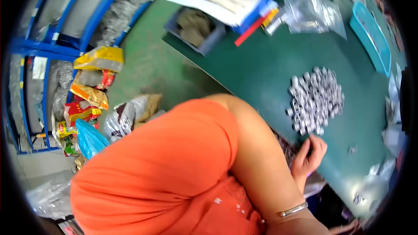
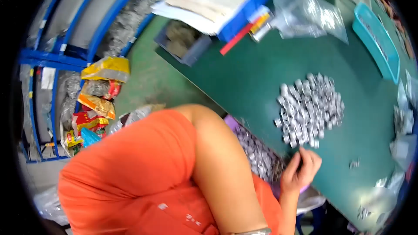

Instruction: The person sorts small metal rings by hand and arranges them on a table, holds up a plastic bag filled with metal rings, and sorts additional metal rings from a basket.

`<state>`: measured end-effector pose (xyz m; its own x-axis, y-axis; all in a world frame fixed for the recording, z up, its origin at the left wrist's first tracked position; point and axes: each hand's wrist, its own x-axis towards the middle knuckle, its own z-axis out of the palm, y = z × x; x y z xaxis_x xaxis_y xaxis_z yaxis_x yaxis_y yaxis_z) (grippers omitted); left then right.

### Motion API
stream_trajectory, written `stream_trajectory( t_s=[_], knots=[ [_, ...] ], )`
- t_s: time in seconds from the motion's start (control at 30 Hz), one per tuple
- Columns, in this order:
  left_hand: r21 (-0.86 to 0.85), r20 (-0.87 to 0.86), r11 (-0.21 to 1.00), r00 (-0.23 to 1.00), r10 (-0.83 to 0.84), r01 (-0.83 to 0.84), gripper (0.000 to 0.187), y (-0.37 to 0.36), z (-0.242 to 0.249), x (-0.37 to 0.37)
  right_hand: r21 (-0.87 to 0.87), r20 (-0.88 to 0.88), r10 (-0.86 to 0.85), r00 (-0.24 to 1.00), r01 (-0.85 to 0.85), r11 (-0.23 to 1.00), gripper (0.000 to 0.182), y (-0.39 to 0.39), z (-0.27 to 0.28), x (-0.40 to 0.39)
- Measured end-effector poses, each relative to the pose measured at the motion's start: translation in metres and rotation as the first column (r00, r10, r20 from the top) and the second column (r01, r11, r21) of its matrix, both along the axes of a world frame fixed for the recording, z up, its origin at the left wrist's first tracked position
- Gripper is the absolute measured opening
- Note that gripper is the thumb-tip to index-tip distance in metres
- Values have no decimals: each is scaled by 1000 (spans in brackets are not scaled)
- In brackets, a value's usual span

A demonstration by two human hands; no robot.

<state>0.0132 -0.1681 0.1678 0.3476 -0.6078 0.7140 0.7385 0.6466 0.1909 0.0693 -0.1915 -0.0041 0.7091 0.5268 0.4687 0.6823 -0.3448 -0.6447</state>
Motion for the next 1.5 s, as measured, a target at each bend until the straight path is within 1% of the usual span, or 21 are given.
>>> stream_trajectory(
  t_s=[0.13, 0.23, 0.27, 0.3, 0.33, 0.37, 0.4, 0.47, 0.53, 0.6, 0.67, 0.73, 0.8, 0.87, 1.0, 1.13, 1.2, 1.33, 1.4, 1.47, 1.5],
  knots=[
    [58, -18, 993, 995, -98, 98, 43, 22, 11, -1, -104, 114, 98, 989, -86, 991, 20, 3, 2, 5],
    [271, -58, 956, 993, -101, 113, 44, 74, -8, 7, -38, 49, 25, 998, -23, 999, 20, -2, 8, 8],
    [526, 128, 808, 964, 235, -266, 50, 98, -20, 14, -13, 30, -2, 1000, 3, 1000, 20, -5, 8, 10],
    [506, 128, 827, 970, 209, -245, 50, 115, -46, 22, -24, 26, -38, 999, 38, 999, 20, -10, 3, 11],
    [460, 478, 484, 667, 571, -744, 36, 129, -80, 28, -28, 22, -69, 997, 69, 997, 20, -14, -2, 12],
    [680, 380, 245, 619, 688, -691, 28, 143, -83, 19, -24, 30, -8, 1000, 9, 1000, 25, -15, 3, 15],
    [855, 277, 45, 529, 802, -516, 22, 156, -85, 10, -15, 36, 56, 998, -55, 998, 29, -15, 8, 17],
    [912, 333, -221, 306, 892, -346, 22, 177, -112, 3, -78, 90, 118, 989, -111, 991, 32, -10, 9, 20],
    [925, 357, -320, 183, 916, -204, 19, 191, -125, -8, -112, 97, 145, 985, -134, 985, 35, -3, 12, 24],
    [898, 425, -386, 194, 884, -209, 18, 202, -132, -20, -254, 105, 167, 980, -136, 958, 36, 2, 14, 26],
    [867, 490, -450, 200, 849, -213, 17, 203, -135, -27, -262, 76, 158, 985, -133, 956, 33, 4, 19, 26],
    [685, 727, -670, 225, 648, -286, 11, 197, -134, -31, -303, 75, 179, 981, -148, 941, 28, 5, 23, 26],
    [712, 700, -621, 274, 659, -327, 3, 189, -146, -32, -287, 94, 173, 980, -140, 948, 27, 7, 18, 23],
    [585, 811, -683, 312, 494, -437, 9, 179, -145, -29, -266, 127, 160, 979, -122, 956, 27, 12, 16, 20],
    [507, 860, -679, 267, 434, -531, 21, 163, -151, -22, -205, 64, 111, 992, -96, 974, 22, 12, 14, 14],
    [573, 800, -581, 238, 551, -578, 23, 159, -152, -19, 122, -388, 179, 904, -142, 982, 15, 13, 24, -1],
    [515, 849, -607, 264, 457, -606, 17, 160, -154, -21, 171, -445, 183, 876, -117, 978, 15, 14, 22, -4],
    [706, 683, -486, 315, 659, -515, 8, 155, -152, -24, 203, -567, 161, 808, -52, 978, 14, 11, 17, -10],
    [698, 699, -490, 348, 625, -522, 10, 157, -150, -25, 188, -479, 172, 861, -91, 978, 16, 12, 19, -8],
    [855, 446, -261, 380, 810, -448, 12, 156, -148, -26, 169, -210, 208, 955, -174, 970, 18, 16, 23, -7],
    [835, 486, -300, 361, 796, -461, 13, 155, -152, -26, 198, -191, 229, 955, -191, 961, 22, 16, 21, -6]
  ],
)
